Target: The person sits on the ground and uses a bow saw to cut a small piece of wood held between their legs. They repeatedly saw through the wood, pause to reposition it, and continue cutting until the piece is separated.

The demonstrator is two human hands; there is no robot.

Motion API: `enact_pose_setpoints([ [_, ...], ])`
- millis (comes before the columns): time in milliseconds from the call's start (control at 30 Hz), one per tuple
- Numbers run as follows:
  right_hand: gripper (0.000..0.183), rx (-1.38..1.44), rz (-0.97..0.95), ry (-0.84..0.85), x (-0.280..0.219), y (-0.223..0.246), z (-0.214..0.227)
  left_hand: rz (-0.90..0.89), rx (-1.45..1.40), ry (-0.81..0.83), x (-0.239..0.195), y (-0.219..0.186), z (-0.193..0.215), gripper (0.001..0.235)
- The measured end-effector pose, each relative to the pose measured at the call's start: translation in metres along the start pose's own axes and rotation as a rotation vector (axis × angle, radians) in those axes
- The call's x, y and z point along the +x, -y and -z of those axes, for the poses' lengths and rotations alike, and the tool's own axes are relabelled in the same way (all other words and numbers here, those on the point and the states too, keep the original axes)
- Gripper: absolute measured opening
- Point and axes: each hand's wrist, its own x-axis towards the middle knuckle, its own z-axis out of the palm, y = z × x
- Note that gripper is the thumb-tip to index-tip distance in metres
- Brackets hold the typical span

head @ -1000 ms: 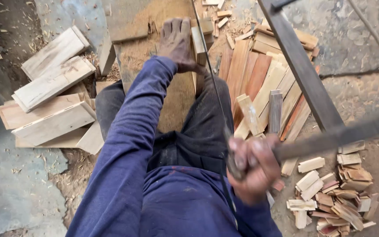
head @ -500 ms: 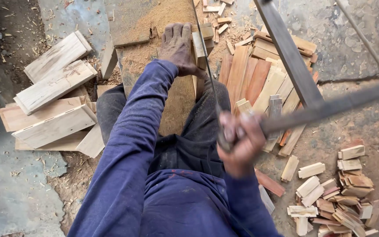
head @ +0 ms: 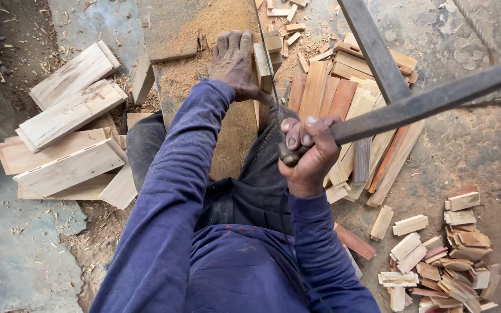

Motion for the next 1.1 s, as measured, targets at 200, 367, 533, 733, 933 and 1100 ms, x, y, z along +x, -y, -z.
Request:
enact_pose_setpoints([
  [200, 0.022, 0.022, 0.012, 0.023, -0.005, 0.001, 0.010, -0.004, 0.018, -0.011, -0.003, -0.002, 0.001, 0.163],
  [367, 0.023, 0.056, -0.017, 0.050, 0.001, 0.003, 0.021, 0.006, -0.040, -0.075, -0.005, 0.021, -0.026, 0.166],
  [533, 0.024, 0.104, -0.035, 0.059, 0.005, 0.003, 0.027, -0.041, -0.525, -0.313, -0.026, 0.021, -0.043, 0.120],
  [733, 0.022, 0.140, -0.033, 0.077, 0.002, 0.003, 0.023, 0.026, -0.601, -0.383, -0.028, 0.011, -0.035, 0.078],
  [933, 0.019, 0.133, -0.019, 0.102, -0.011, 0.012, 0.018, 0.054, -0.487, -0.360, -0.024, 0.018, -0.030, 0.078],
  [1100, 0.018, 0.142, -0.001, 0.123, -0.025, 0.017, 0.024, 0.014, -0.427, -0.410, -0.019, 0.030, -0.044, 0.080],
])
